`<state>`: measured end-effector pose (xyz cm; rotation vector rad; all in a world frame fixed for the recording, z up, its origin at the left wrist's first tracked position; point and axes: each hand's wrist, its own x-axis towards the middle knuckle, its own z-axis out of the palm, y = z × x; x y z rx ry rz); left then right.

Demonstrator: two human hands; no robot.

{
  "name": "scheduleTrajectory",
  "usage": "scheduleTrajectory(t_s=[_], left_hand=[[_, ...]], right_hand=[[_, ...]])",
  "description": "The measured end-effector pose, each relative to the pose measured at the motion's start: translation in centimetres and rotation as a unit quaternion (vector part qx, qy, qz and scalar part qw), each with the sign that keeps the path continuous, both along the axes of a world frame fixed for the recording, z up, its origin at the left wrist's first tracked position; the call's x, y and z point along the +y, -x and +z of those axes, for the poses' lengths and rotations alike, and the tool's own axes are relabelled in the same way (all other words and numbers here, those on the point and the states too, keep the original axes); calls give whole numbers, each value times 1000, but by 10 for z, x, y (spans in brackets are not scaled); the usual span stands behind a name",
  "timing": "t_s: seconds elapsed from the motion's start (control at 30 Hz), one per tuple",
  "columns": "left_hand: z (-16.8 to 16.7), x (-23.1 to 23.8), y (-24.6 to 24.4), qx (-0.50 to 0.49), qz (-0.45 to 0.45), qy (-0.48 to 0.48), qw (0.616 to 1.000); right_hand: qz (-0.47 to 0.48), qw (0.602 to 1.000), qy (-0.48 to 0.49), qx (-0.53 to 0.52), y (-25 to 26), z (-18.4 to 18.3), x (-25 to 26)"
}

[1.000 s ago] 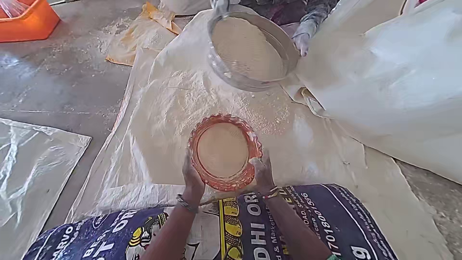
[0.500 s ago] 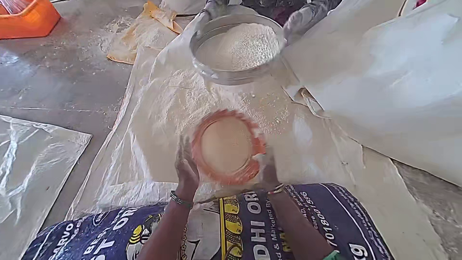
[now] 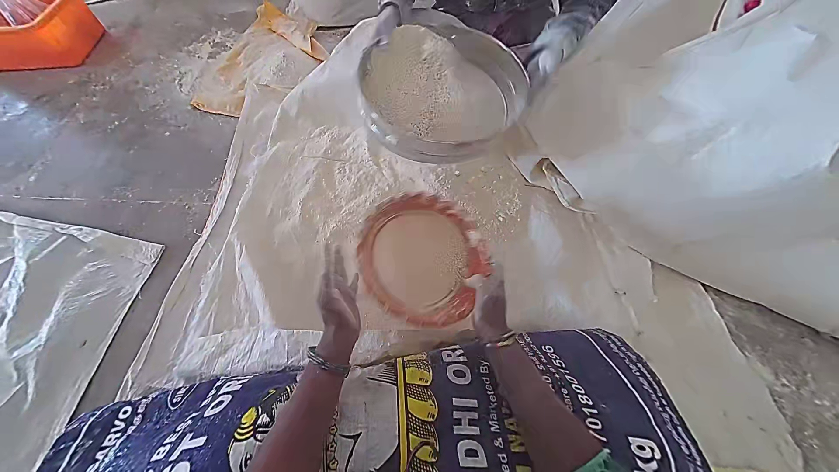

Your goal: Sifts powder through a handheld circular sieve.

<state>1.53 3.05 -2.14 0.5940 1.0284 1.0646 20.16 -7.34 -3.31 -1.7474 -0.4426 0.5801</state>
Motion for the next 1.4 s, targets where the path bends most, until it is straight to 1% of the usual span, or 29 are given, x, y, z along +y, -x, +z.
scheduleTrajectory(t_s=[0.07, 0.13, 0.2, 0.23, 0.3, 0.37, 0.43, 0.5, 0.53, 0.57, 0.6, 0.63, 0.67, 0.7, 0.77, 0.8, 0.83, 0.87, 0.9, 0.93, 1.0, 1.03, 1.07, 1.13, 1.2, 1.27, 1.3, 1.37, 1.4], left_hand=[[2, -6, -9, 6, 29, 17, 999], [-2, 0, 1, -24, 1, 8, 1000], [0, 0, 1, -12, 8, 5, 1000], [2, -3, -2, 4, -1, -2, 1000], [7, -10, -12, 30, 37, 14, 999], [2, -3, 0, 7, -3, 18, 1000], [2, 5, 6, -4, 6, 49, 999], [3, -2, 1, -8, 10, 46, 999], [5, -5, -7, 10, 42, 56, 998], [4, -4, -8, 7, 48, 54, 997], [1, 0, -1, -10, 15, 45, 999], [-1, 6, 5, -21, 7, 54, 998], [-1, 10, 7, -20, 17, 63, 998], [1, 10, 8, -17, 25, 62, 998], [4, 1, 0, -5, 24, 48, 999], [6, -3, -7, 13, 47, 52, 998], [4, -3, -7, 8, 46, 46, 998], [1, 1, -1, -10, 15, 34, 999], [-1, 6, 5, -17, 6, 39, 999], [-1, 9, 7, -16, 11, 43, 999], [1, 4, 4, -6, 4, 22, 1000], [3, -1, -2, 4, 14, 17, 1000], [5, -4, -9, 15, 46, 35, 998], [0, 3, 2, -15, 7, 21, 1000], [-1, 9, 9, -7, -6, 21, 1000], [-2, 5, 5, 24, -36, 37, 998], [-3, 3, 1, 46, -36, 59, 997], [-2, 5, -1, 45, -37, 87, 995], [-2, 4, -3, 42, -20, 86, 995]], right_hand=[[10, 1000, -11, 10, 11, -2, -1], [-26, 999, -27, -1, 0, -2, 2], [-41, 999, -34, -9, -7, -1, 0], [-24, 999, -32, -17, -2, 0, 0], [15, 999, -26, -9, 12, 0, -2], [0, 1000, -22, -5, 4, -3, -1], [-26, 999, -23, -11, -9, -4, 0], [15, 999, -13, -26, -3, -4, -3], [38, 999, -7, -24, 5, -3, -3], [41, 999, -9, -17, 7, -3, -3], [26, 999, -12, -19, 3, -4, -1], [-2, 1000, -14, -20, -5, -5, 0], [-29, 999, -16, -19, -12, -6, 1], [-36, 999, -14, -16, -15, -5, 0], [12, 1000, -1, -18, -6, -1, -1], [33, 999, -2, -14, 2, -2, -2], [29, 1000, -7, -1, 5, -2, -1], [10, 1000, -13, 8, 2, -2, 2], [-16, 1000, -17, 13, -4, -2, 3], [-31, 999, -17, 12, -10, -2, 3], [-1, 1000, -14, -4, -9, -2, 1], [28, 999, -14, -6, -3, -2, -1], [39, 999, -15, -1, 2, -3, -1], [14, 1000, -19, 2, -5, -6, 0], [-2, 1000, -13, -2, -17, -5, 0], [49, 999, -3, -7, -11, 0, 0], [81, 997, -11, 5, -5, -1, -1], [105, 992, -48, 42, -6, -5, 1], [110, 990, -65, 62, -9, -5, 1]])
